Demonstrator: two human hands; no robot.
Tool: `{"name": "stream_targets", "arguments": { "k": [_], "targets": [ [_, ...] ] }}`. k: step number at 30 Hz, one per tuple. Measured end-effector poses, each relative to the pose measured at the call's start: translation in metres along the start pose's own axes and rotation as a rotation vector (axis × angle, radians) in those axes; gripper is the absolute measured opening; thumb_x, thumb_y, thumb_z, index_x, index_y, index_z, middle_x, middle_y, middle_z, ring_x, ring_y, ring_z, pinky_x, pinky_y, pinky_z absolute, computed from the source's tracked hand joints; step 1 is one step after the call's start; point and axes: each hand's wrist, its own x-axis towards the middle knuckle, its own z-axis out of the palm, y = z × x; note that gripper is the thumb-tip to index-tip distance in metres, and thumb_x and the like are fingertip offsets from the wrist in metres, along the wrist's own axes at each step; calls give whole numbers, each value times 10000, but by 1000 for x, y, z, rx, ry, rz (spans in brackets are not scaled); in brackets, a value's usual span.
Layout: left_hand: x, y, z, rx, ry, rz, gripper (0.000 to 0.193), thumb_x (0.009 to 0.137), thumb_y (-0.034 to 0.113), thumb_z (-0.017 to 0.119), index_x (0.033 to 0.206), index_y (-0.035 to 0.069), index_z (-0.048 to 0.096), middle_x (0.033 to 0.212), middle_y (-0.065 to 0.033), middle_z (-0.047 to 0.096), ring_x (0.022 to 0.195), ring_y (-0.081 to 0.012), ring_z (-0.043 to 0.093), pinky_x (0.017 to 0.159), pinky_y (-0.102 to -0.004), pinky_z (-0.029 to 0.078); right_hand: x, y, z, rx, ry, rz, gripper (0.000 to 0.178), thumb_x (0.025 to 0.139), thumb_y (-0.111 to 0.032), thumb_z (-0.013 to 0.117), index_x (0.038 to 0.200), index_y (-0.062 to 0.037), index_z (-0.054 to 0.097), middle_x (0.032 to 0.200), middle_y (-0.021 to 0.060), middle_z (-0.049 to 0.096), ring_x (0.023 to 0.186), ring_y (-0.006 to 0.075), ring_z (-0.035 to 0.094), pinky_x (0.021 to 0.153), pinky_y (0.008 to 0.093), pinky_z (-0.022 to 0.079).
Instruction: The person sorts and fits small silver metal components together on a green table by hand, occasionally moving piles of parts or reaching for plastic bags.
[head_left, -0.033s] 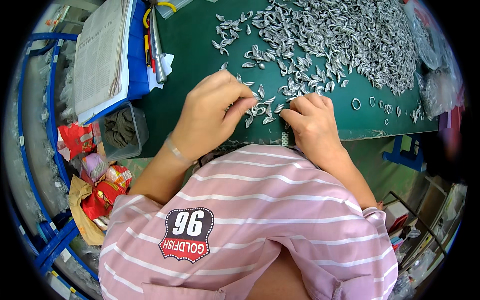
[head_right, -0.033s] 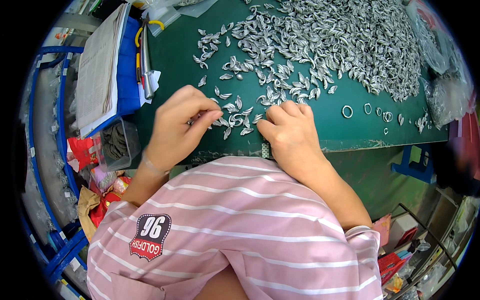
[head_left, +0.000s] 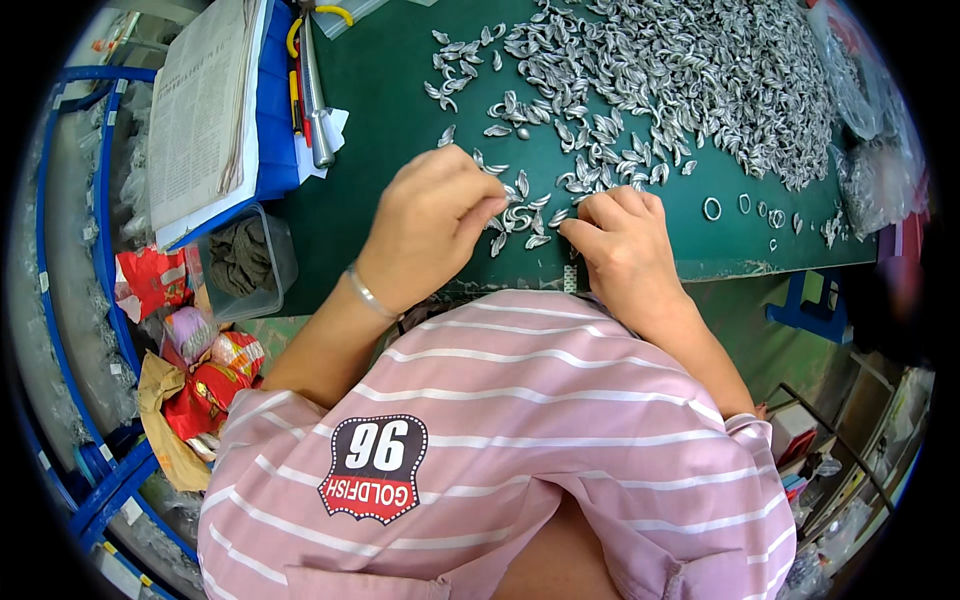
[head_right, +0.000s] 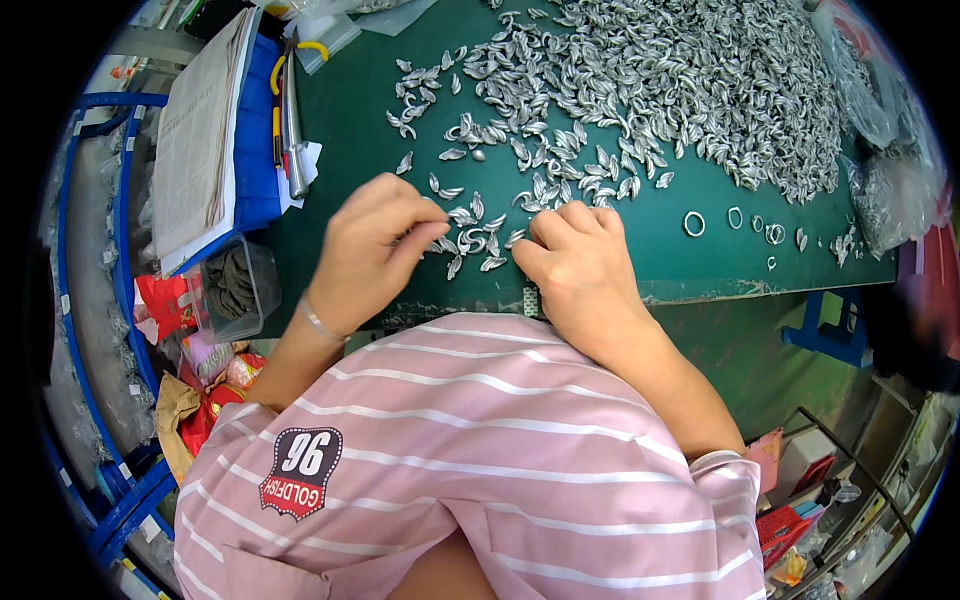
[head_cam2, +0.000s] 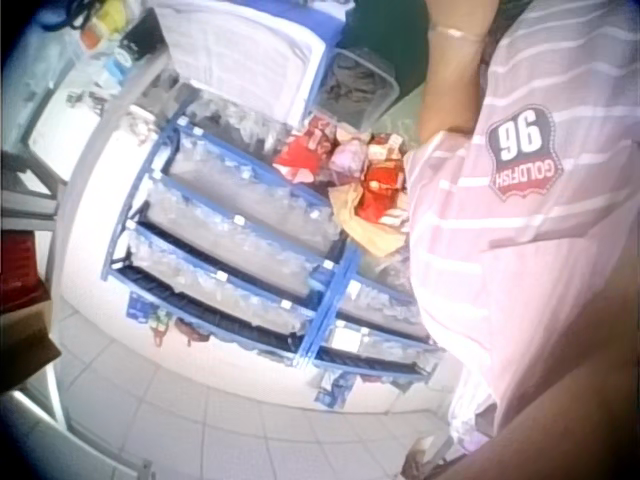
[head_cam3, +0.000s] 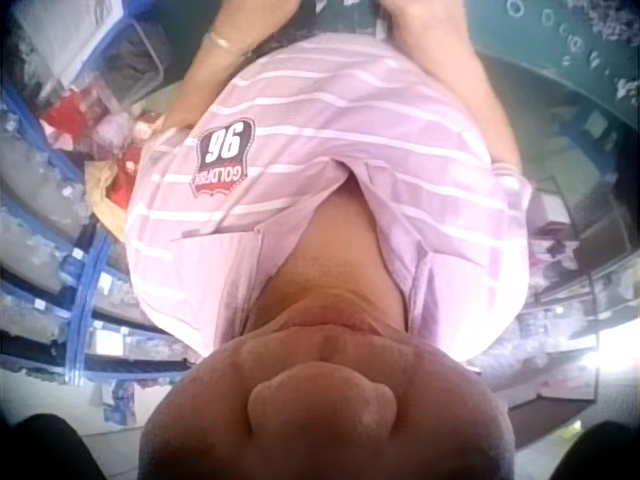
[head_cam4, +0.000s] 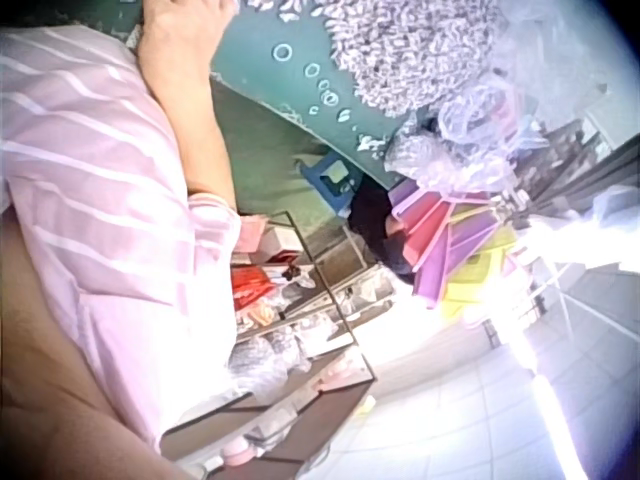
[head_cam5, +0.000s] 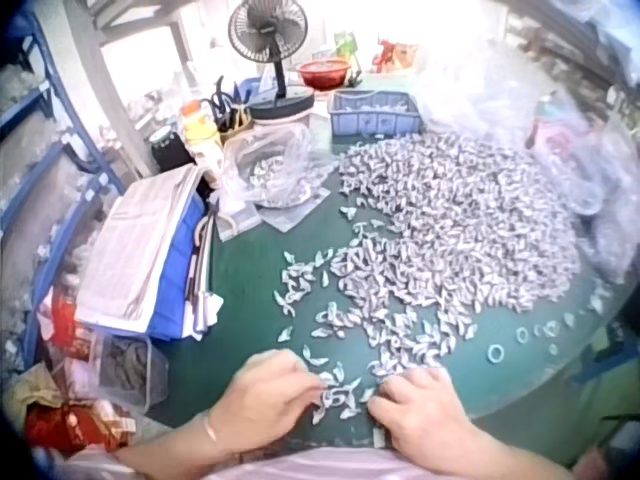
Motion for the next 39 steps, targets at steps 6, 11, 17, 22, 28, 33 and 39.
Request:
{"name": "stream_targets", "arguments": {
  "k": [6, 11, 17, 22, 28, 33, 39],
  "targets": [
    [-2, -8, 23, 292, -119, 112, 169, 705, 54, 736, 858, 110, 691, 798, -20, 536, 784, -216, 538, 700, -349, 379, -4, 7, -1, 236, 39, 94, 140, 756, 1, 611, 875, -65, 645, 886, 56, 588, 854, 253, 557, 762, 371, 422],
    [1, -6, 26, 343, -168, 113, 191, 682, 58, 752, 849, 97, 669, 828, -26, 542, 804, -222, 545, 707, -364, 381, -17, 29, -5, 1403, 195, 664, 76, 903, 0, 538, 963, -8, 583, 1026, 127, 633, 857, 165, 630, 675, 267, 511],
    [7, 0, 30, 329, -169, 61, 188, 677, 29, 740, 838, 71, 652, 803, -47, 553, 785, -240, 557, 702, -355, 410, -18, 31, 1, 864, 114, 579, 81, 843, -16, 624, 924, -26, 618, 736, -6, 548, 609, 85, 521, 539, 228, 424],
    [7, 1, 14, -172, -196, -334, 158, 758, 4, 681, 914, 21, 663, 755, -11, 595, 672, -118, 597, 624, -254, 471, -6, 10, 3, 175, 88, 352, 86, 766, -80, 705, 822, -63, 641, 750, 83, 577, 643, 266, 606, 570, 365, 496],
    [3, -24, -8, -1040, -81, -689, 164, 826, -4, 583, 986, -18, 612, 733, -33, 580, 598, -78, 527, 545, -198, 429, -5, 9, 8, 42, 112, 257, 87, 727, -74, 702, 792, -65, 645, 733, 71, 555, 676, 265, 607, 605, 386, 497],
    [-5, -7, 10, -111, -197, -176, 126, 757, 7, 714, 842, 16, 622, 780, -50, 540, 697, -168, 557, 620, -275, 453, 0, 11, 7, 192, 134, 241, 87, 728, -28, 708, 808, -47, 681, 700, 56, 560, 609, 188, 583, 574, 292, 470],
    [-9, -10, 22, 53, -171, -65, 124, 763, 18, 723, 840, 22, 626, 811, -75, 531, 712, -210, 561, 612, -325, 455, -10, 33, -8, 1587, 166, 709, 52, 852, -5, 621, 899, 12, 633, 820, 86, 664, 660, 85, 580, 519, 202, 441]
  ]
}}
